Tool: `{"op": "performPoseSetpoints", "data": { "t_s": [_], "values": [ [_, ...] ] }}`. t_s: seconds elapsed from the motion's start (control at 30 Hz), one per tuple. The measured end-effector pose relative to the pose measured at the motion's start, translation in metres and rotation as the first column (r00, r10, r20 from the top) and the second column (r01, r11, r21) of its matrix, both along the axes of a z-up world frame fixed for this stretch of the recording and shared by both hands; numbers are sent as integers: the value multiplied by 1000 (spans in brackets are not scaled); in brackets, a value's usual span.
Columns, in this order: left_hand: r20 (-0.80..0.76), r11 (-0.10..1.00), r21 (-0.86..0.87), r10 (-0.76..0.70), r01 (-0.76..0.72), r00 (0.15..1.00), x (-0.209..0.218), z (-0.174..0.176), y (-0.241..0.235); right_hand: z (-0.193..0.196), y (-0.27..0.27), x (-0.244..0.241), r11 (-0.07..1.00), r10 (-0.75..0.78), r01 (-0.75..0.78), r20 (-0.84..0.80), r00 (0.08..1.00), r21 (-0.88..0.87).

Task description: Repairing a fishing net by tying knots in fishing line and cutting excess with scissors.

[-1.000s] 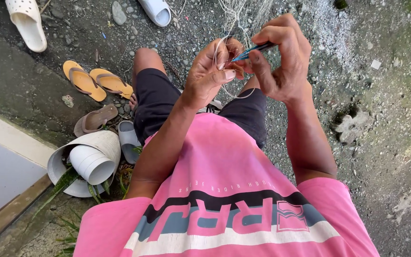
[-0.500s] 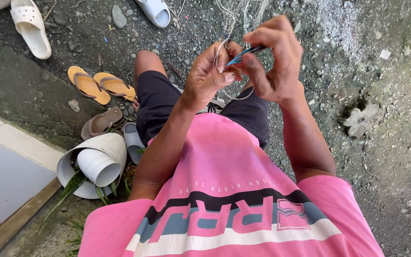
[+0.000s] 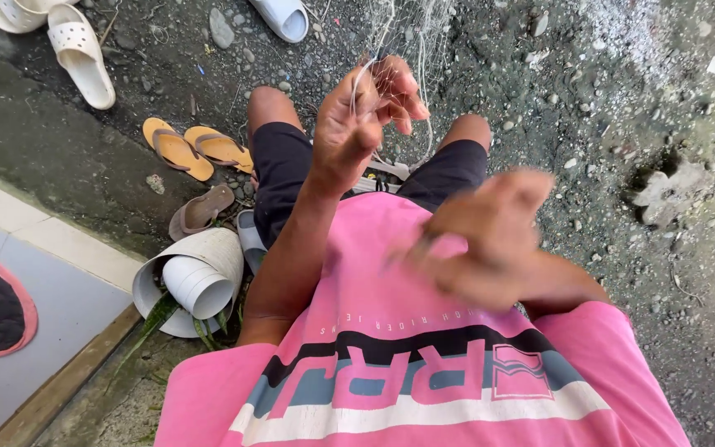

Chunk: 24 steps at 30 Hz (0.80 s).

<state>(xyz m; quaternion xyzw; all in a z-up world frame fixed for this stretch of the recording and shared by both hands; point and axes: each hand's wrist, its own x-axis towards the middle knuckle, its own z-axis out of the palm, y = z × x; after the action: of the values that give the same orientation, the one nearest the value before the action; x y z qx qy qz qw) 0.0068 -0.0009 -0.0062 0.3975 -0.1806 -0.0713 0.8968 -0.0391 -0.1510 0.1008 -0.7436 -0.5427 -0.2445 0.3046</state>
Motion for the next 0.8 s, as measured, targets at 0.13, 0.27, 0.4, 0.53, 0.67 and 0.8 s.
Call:
{"op": "performPoseSetpoints", "data": {
  "t_s": [0.13,0.27,0.4,0.53,0.67,0.8],
  "values": [
    [-19,993,-121,1,-3,1000,-4,-12,-2,-1,-6,20,860,-498,504,-331,802,-75],
    [0,999,-36,1,-1,1000,-6,-18,-1,-7,-5,33,770,-635,581,-217,742,-264],
    [32,999,15,35,-35,999,-3,-21,0,-11,-5,36,774,-618,555,-172,767,-304],
    [129,997,49,50,-57,990,-4,-13,-1,-24,-9,38,951,-269,308,-586,764,-35],
    [102,975,190,94,-112,990,-8,4,0,-23,-6,37,972,2,137,-590,807,191],
    [34,989,125,73,-77,997,-9,7,1,-18,-22,25,654,367,370,-704,609,660]
  ]
}}
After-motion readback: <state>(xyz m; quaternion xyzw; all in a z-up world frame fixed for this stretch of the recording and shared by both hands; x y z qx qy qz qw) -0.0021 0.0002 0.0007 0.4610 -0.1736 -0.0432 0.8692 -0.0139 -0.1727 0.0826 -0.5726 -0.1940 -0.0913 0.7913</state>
